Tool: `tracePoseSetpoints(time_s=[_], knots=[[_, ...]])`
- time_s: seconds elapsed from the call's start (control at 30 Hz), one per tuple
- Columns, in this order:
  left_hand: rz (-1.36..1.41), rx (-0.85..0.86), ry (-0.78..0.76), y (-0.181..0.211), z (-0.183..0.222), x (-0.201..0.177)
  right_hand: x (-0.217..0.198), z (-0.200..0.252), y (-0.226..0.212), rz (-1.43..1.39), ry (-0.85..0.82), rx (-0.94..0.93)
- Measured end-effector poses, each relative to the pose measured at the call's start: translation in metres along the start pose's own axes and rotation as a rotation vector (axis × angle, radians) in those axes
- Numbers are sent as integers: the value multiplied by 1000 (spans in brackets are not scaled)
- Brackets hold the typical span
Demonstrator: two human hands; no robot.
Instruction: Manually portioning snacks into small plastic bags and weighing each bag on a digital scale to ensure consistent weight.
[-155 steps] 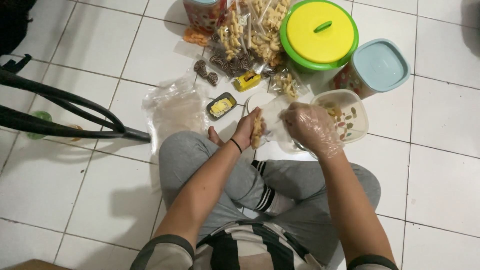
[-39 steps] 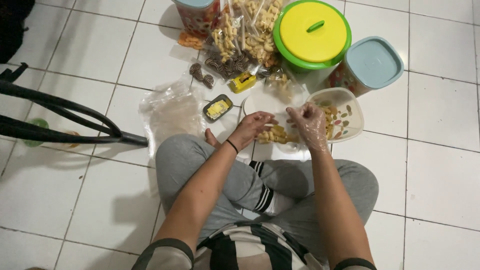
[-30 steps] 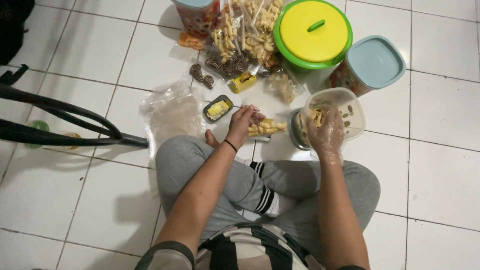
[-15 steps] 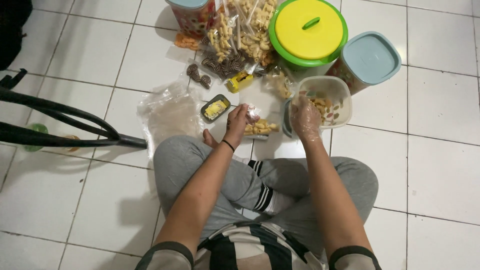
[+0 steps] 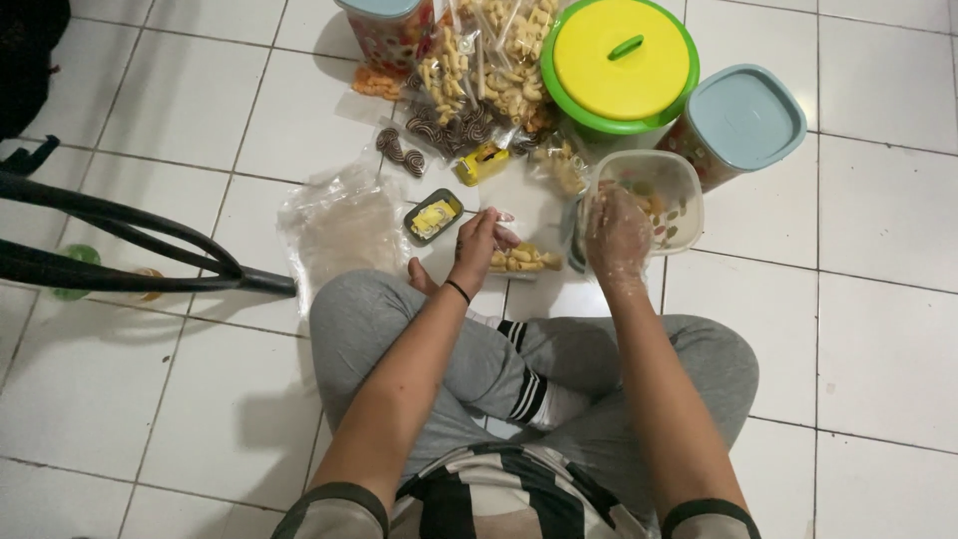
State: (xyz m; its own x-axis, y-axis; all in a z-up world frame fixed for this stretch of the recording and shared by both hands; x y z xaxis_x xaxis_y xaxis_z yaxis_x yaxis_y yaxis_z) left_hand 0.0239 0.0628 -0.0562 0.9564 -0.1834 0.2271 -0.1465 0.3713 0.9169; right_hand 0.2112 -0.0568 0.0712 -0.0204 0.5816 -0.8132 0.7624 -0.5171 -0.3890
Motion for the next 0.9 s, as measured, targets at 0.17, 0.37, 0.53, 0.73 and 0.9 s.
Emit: tracePoseSetpoints(time_s=[0.17,0.37,0.53,0.73,0.9], knots=[[-23,-12,-91,12,8,6,-15,33,-6,-446,186,-166],[-134,122,-65,9,8,2,11,56,-11,-826,-359,216],[-249,199,57,-11,-8,-12,46,76,16,-926,-536,474],[-382,164,89,2,6,-11,61,91,32,-1002,-539,689],[-459,157,61,-4,1,-10,68,93,39,-1089,-486,730]])
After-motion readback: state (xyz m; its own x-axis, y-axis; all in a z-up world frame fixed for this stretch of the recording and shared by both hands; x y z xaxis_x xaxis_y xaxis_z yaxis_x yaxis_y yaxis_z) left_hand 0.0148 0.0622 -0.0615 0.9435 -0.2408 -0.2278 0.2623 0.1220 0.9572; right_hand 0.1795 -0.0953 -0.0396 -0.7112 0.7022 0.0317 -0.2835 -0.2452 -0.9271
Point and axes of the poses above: each hand's wrist, its own z-axis away from the middle knuckle, its own x-axis out of the palm, y = z × x, the point moved 6 cm from there along -z, towards the middle knuckle, and after that the axes turned 12 degrees about y, right-handed, at the moved point
